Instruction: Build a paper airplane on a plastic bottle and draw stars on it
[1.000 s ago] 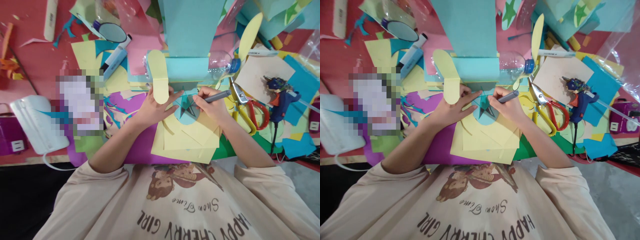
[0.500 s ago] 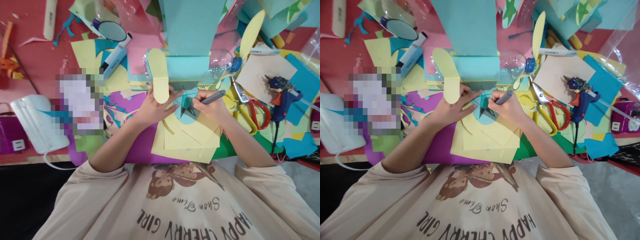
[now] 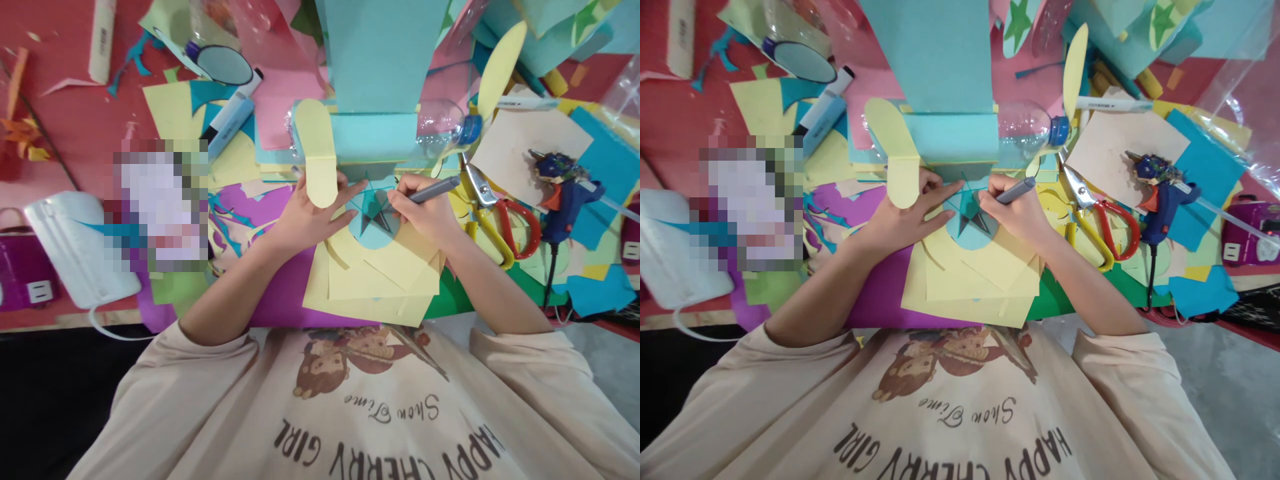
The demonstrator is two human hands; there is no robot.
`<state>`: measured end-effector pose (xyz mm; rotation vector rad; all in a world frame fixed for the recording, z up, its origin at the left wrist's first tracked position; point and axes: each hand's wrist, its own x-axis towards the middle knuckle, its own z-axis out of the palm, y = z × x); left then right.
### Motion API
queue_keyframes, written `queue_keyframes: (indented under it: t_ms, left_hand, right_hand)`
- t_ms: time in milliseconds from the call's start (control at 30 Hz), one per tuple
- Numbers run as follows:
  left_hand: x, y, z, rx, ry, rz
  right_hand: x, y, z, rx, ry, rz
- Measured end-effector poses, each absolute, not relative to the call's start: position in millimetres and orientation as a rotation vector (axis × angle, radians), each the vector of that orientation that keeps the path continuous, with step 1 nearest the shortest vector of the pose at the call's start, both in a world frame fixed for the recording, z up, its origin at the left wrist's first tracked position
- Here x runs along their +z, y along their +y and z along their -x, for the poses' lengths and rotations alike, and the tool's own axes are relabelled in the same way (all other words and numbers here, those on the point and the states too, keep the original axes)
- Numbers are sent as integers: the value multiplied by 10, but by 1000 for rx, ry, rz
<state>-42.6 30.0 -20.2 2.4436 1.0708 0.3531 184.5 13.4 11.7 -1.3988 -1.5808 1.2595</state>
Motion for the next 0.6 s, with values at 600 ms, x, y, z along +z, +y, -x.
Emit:
queue_keyframes:
  t_ms: [600]
  left_hand:
    - [-218, 299, 426, 362, 1083, -2443]
  right_hand:
    - [105, 119, -1866, 1226, -1809, 1450]
